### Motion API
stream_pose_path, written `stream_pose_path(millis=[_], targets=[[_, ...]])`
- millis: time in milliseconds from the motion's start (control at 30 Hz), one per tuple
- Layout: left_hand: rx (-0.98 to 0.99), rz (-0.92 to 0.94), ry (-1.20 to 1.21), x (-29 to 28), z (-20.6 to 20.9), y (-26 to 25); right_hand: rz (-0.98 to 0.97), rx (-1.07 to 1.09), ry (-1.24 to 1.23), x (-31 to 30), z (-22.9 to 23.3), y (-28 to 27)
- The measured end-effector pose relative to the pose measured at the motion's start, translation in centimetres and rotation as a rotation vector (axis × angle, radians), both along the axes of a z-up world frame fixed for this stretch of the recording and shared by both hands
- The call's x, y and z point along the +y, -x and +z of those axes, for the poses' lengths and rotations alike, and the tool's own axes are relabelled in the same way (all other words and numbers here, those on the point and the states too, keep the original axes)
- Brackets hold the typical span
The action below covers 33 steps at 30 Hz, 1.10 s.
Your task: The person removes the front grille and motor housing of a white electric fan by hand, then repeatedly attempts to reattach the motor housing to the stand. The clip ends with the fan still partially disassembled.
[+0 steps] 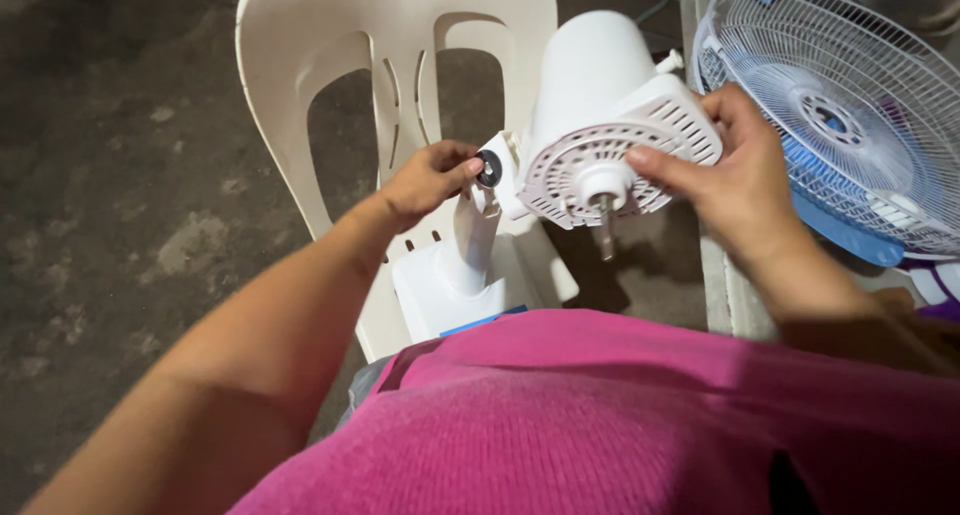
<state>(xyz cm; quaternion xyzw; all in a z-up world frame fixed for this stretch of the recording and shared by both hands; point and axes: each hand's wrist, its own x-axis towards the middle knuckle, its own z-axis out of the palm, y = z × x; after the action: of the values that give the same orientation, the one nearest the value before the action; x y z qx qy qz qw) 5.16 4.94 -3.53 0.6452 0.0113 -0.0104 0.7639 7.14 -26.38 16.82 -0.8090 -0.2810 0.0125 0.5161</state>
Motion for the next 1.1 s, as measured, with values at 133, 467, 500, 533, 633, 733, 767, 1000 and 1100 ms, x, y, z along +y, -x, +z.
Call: stream_pose_path(millis=[133, 467, 500, 533, 633, 733, 767, 1000, 1100], targets=[[0.041, -0.177, -0.034, 1.0, -0.9, -1.8, 0.033, -0.308, 0.063, 2.8, 1.2, 4.0], [0.142, -0.199, -0.081, 1.1, 0.6, -1.1, 0.056, -0.463, 0.411, 5.5, 4.6, 5.6], [0.145, -0.184, -0.047, 1.0, 1.0, -0.8, 0.039, -0.427, 0.453, 5.5, 4.7, 5.6], [0.147, -0.17, -0.013, 0.9, 1.3, -0.6, 0.006, -0.406, 0.47, 5.6, 4.6, 5.5], [0.125, -0.176, -0.014, 0.9, 1.7, -0.2, -0.053, -0.386, 0.486, 5.9, 4.2, 5.4], [0.139, -0.206, -0.06, 0.9, 1.5, -0.7, -0.022, -0.392, 0.434, 5.6, 3.7, 5.5], [0.134, -0.191, -0.066, 0.8, 1.4, -0.8, -0.016, -0.358, 0.407, 5.4, 3.5, 5.5], [0.098, -0.124, -0.003, 1.4, 0.5, -0.4, 0.029, -0.198, 0.352, 4.9, 4.2, 4.7], [0.11, -0.131, 0.018, 1.5, 0.5, -0.1, 0.13, -0.325, 0.418, 4.7, 4.6, 4.6]])
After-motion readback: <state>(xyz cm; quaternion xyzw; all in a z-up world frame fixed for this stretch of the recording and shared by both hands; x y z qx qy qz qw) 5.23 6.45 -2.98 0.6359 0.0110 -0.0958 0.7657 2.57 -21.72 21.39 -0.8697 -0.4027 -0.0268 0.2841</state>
